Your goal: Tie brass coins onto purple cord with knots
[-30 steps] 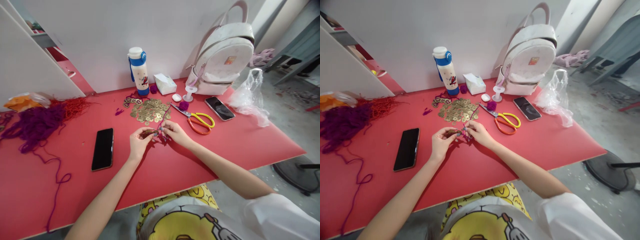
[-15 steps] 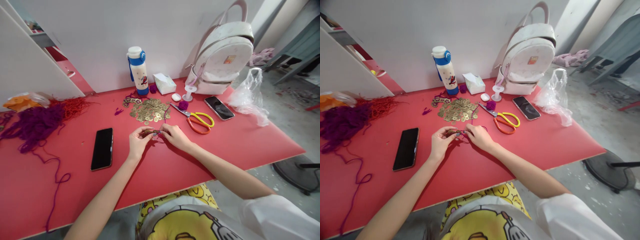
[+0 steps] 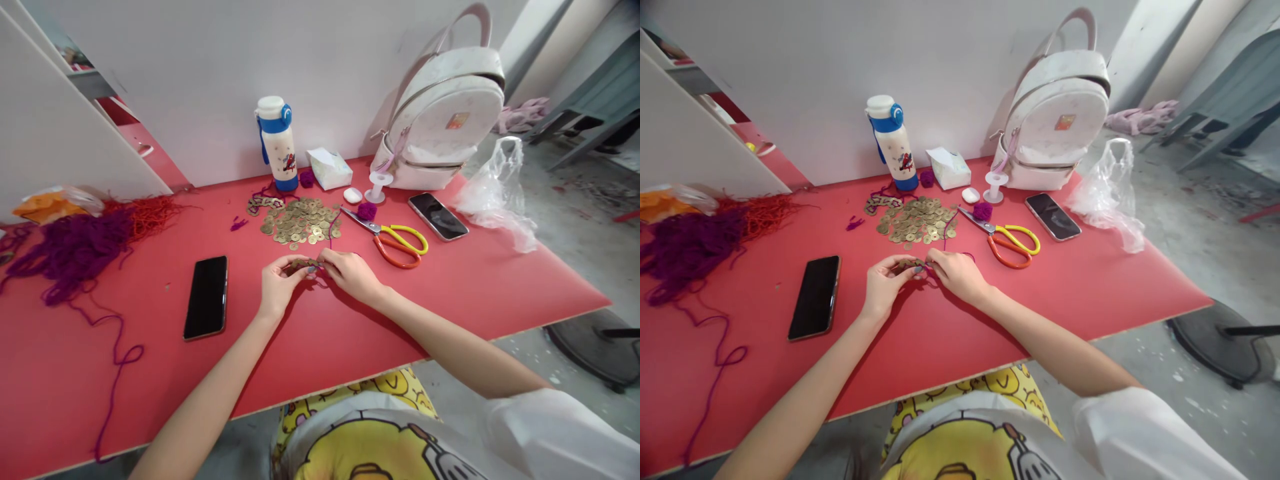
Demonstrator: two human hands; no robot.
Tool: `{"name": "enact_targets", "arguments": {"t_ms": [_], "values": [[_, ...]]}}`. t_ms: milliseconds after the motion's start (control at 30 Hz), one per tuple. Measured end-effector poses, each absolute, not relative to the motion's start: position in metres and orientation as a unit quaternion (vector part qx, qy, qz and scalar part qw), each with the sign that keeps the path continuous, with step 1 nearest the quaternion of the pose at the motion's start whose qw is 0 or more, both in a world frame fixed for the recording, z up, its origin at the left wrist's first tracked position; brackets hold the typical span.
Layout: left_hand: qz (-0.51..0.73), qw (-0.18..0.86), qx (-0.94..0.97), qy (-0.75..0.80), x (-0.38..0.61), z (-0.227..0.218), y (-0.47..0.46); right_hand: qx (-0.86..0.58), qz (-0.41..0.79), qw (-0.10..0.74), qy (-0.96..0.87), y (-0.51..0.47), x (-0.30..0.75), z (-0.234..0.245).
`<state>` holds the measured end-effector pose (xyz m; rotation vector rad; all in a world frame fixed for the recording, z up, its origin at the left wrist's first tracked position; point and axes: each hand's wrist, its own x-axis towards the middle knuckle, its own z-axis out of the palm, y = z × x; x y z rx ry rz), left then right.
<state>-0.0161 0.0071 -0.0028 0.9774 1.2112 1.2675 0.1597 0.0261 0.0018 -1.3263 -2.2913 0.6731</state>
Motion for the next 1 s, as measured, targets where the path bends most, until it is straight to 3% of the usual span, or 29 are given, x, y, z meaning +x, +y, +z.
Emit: {"name": "enact_targets", "arguments": {"t_ms": [433,1000], "values": [[0.544,0.548,0.389,0.502,-0.0155,-0.0014,0.0064,-0.472,0.259,0.227,-0.812,0.0278,0.1604,-0.0013],[0.549,0.551,0.393,0.491,-0.017,-0.0034,0.0072,-0.441,0.303,0.352,-0.767,0.0301,0.1604,-0.0073]]}}
